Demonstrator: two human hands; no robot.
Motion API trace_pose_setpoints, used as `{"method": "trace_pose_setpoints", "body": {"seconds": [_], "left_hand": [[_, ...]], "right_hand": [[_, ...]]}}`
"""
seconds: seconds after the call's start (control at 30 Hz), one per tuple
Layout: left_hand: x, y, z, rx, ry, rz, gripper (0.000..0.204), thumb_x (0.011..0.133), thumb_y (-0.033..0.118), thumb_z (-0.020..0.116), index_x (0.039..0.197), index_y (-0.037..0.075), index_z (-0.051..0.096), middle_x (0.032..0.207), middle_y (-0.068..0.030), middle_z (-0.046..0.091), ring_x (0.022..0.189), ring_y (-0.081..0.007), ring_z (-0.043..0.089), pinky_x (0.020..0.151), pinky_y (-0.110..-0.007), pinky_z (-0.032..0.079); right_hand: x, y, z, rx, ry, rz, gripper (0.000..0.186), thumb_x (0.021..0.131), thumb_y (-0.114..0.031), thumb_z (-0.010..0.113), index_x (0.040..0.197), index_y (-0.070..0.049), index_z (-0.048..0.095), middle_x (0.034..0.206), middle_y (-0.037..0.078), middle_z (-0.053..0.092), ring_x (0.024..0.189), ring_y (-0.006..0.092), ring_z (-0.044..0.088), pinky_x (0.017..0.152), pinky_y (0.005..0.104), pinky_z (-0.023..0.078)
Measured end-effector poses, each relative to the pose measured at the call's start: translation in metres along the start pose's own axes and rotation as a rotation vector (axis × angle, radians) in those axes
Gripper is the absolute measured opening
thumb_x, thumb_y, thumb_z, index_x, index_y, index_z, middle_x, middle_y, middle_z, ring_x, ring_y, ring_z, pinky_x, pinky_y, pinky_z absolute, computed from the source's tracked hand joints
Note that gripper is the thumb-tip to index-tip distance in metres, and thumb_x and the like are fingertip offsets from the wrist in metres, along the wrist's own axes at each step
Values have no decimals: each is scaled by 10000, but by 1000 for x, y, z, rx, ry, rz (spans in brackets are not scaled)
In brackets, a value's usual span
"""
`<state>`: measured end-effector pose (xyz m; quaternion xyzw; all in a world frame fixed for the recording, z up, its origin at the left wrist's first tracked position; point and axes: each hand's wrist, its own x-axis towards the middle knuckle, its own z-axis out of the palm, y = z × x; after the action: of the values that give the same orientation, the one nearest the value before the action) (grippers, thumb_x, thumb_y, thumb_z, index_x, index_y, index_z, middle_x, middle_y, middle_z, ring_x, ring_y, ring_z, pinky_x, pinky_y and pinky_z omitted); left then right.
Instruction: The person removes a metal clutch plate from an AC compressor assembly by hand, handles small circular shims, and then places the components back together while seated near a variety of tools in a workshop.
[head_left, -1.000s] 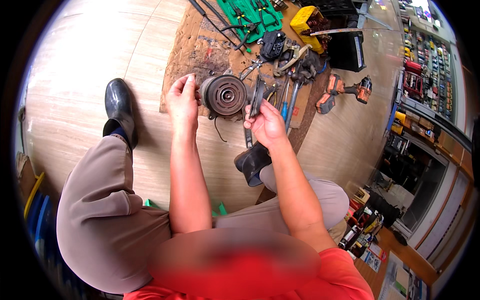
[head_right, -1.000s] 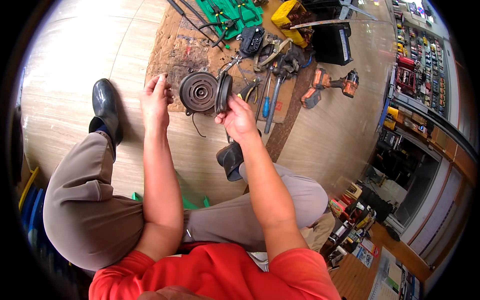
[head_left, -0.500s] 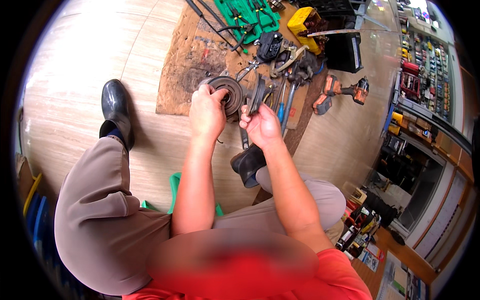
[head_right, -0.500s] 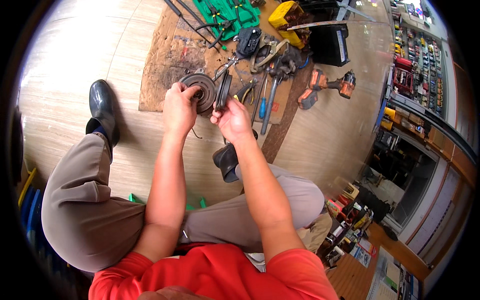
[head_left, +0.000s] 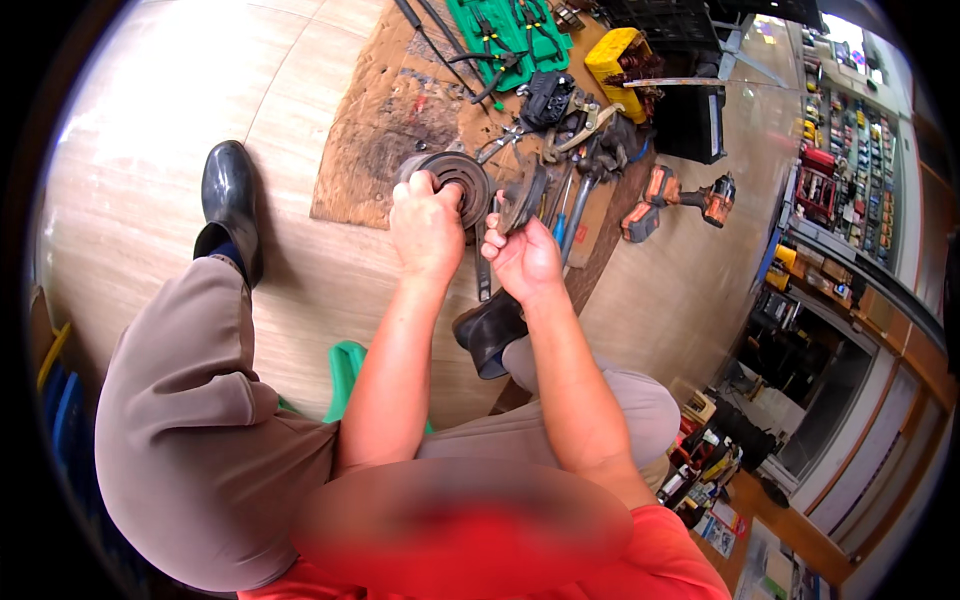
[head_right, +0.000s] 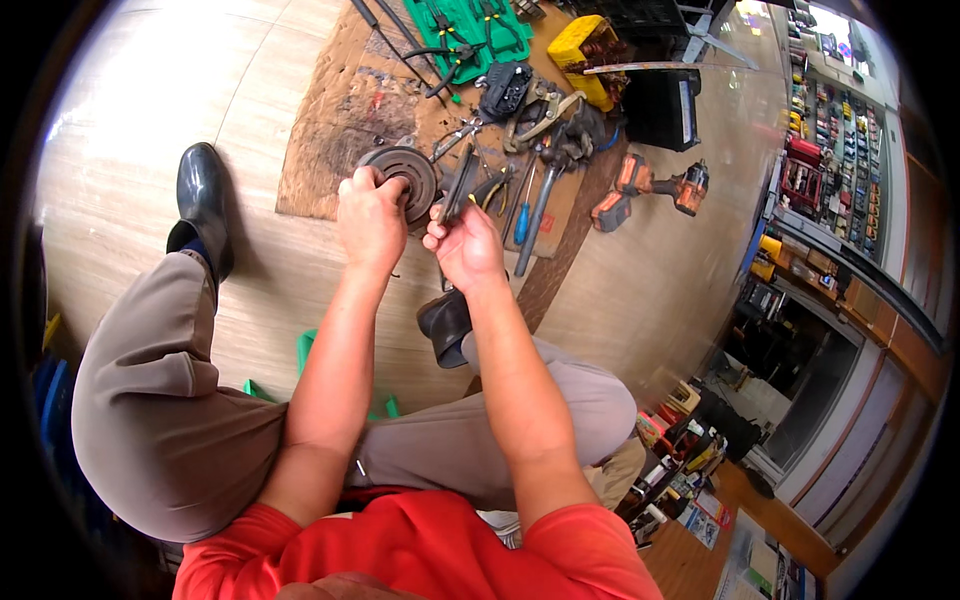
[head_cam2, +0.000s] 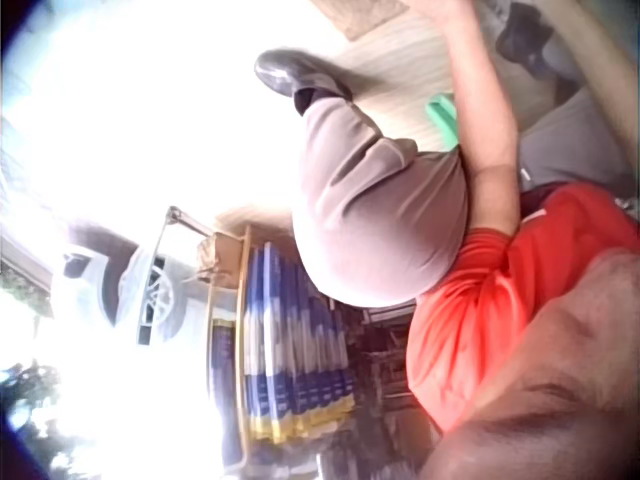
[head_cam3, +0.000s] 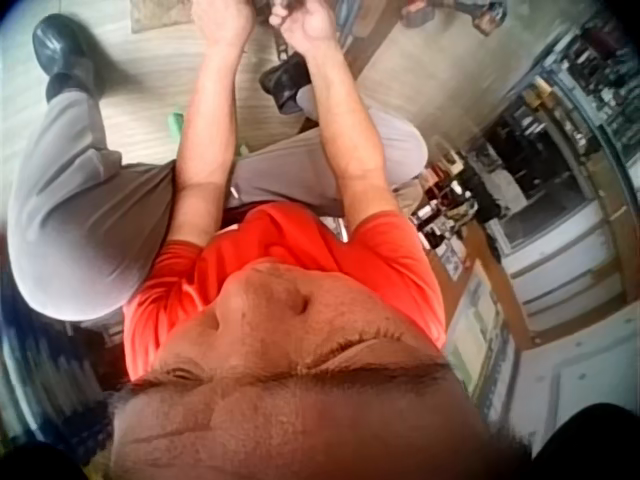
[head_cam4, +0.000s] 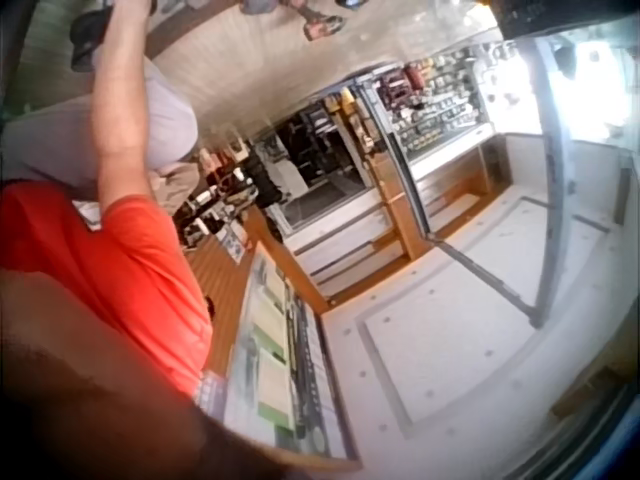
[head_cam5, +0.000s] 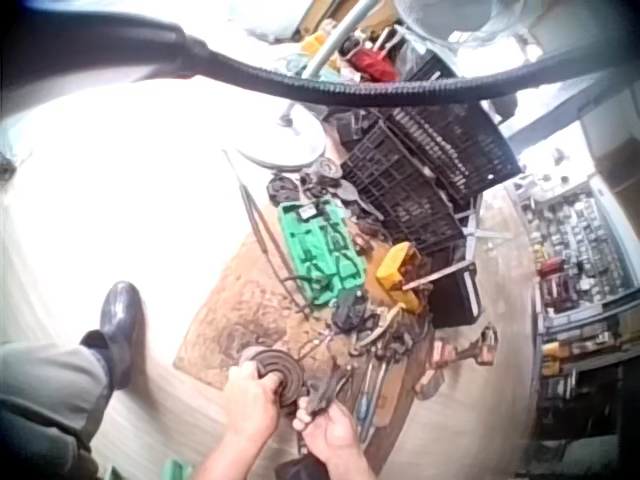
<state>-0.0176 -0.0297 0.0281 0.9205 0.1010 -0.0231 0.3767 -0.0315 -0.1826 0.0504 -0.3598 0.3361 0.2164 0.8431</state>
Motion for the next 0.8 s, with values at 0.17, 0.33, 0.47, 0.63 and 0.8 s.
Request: {"method": "trace_pose_setpoints", "body": {"seconds": [0.17,0.33,0.47,0.63,0.8], "left_hand": [[3,-5,6,-113,60,-32,90,782,108,635,828,131,708,908,-82,584,881,-300,569,736,-416,496],[12,-4,-3,-447,118,-114,50,801,89,680,829,49,687,878,-114,611,855,-308,601,755,-419,491],[20,2,-17,-863,-90,-115,83,821,24,688,895,-10,673,833,-100,601,711,-196,650,644,-306,517],[14,28,-24,-1341,-276,-177,36,883,-26,633,901,-56,639,878,-36,577,604,-87,598,519,-209,503],[11,44,-37,-1400,-386,-275,42,894,-5,630,889,-46,634,822,-36,579,479,-72,568,401,-202,462]], "right_hand": [[-3,-2,9,141,-113,46,398,975,-250,469,1329,-69,495,956,70,541,711,144,482,632,284,404],[-8,-6,12,205,-260,70,484,948,-335,514,1360,-83,483,939,60,531,684,129,478,618,271,406],[-10,-7,17,191,-287,52,524,928,-385,536,1364,-100,485,918,50,526,677,124,480,614,274,407],[-10,-5,22,139,-207,15,434,918,-412,530,1233,-114,563,904,20,549,647,110,495,584,265,409],[-11,-5,19,73,-208,8,389,923,-449,526,1120,-119,584,795,-27,558,639,90,509,572,263,406]]}}
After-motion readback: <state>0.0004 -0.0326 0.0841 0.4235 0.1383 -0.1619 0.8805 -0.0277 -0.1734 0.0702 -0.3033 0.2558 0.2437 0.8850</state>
